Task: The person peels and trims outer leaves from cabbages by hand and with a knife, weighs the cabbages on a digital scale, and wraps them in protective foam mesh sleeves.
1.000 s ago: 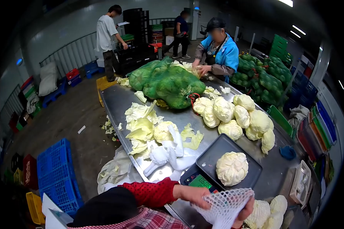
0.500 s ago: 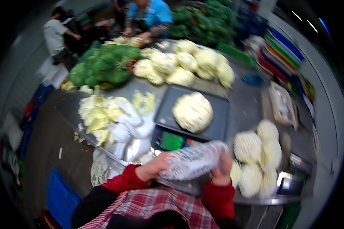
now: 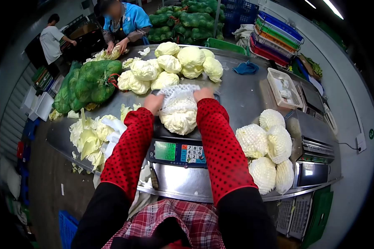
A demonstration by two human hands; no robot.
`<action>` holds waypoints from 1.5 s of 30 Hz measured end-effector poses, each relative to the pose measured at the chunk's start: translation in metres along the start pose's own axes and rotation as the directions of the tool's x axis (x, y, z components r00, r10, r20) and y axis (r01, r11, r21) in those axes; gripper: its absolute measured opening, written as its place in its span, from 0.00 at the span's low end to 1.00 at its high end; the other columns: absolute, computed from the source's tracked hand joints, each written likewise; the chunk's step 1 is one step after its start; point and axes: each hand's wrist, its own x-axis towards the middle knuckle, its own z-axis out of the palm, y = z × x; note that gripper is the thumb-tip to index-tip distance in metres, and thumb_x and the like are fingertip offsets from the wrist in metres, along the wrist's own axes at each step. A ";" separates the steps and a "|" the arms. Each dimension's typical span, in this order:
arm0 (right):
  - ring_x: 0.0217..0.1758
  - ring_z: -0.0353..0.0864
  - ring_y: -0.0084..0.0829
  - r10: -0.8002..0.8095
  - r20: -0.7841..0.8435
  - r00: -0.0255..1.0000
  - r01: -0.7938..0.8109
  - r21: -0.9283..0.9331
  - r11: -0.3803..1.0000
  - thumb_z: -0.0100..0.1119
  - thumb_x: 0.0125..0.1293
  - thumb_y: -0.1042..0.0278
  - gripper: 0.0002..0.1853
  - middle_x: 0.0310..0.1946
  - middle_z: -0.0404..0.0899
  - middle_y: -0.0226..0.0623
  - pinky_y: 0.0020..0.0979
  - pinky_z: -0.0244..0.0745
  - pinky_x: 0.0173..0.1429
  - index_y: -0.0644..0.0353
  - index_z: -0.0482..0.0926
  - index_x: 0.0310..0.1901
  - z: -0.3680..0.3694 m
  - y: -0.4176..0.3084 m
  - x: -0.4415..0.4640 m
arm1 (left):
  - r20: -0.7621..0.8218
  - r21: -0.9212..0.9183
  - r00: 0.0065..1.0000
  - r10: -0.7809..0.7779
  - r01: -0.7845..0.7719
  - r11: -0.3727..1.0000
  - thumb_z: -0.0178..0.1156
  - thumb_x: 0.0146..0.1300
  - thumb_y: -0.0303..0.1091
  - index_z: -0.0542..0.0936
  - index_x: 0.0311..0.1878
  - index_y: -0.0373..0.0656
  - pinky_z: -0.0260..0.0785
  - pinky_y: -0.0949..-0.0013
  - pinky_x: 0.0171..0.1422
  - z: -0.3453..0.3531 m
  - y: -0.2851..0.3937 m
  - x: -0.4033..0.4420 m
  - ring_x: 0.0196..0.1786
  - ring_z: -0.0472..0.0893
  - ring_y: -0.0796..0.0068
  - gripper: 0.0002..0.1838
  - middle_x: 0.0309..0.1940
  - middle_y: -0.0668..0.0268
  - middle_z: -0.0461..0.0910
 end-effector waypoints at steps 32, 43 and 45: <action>0.41 0.82 0.33 0.233 0.223 0.947 -0.216 0.975 -0.055 0.52 0.61 0.71 0.16 0.43 0.82 0.42 0.33 0.76 0.48 0.70 0.79 0.47 -0.014 0.012 -0.097 | 0.411 -0.901 0.911 -0.033 0.412 0.138 0.58 0.62 0.28 0.81 0.43 0.28 0.76 0.66 0.44 0.016 -0.021 -0.035 0.40 0.83 0.70 0.12 0.40 0.58 0.83; 0.50 0.82 0.40 -0.104 0.390 0.915 -0.373 0.718 -0.587 0.49 0.66 0.75 0.18 0.46 0.82 0.47 0.41 0.76 0.58 0.67 0.74 0.56 0.027 0.027 -0.076 | 0.382 -0.919 0.905 0.188 0.393 -0.026 0.54 0.61 0.19 0.74 0.58 0.32 0.74 0.70 0.55 0.045 -0.067 -0.008 0.50 0.81 0.68 0.20 0.49 0.59 0.81; 0.48 0.83 0.41 0.027 0.379 0.925 -0.335 0.848 -0.410 0.47 0.65 0.78 0.19 0.43 0.82 0.47 0.42 0.79 0.54 0.68 0.72 0.57 0.023 0.024 -0.073 | 0.426 -0.892 0.899 0.104 0.437 -0.116 0.54 0.59 0.18 0.74 0.59 0.32 0.76 0.71 0.51 0.039 -0.056 -0.004 0.46 0.82 0.68 0.22 0.48 0.59 0.82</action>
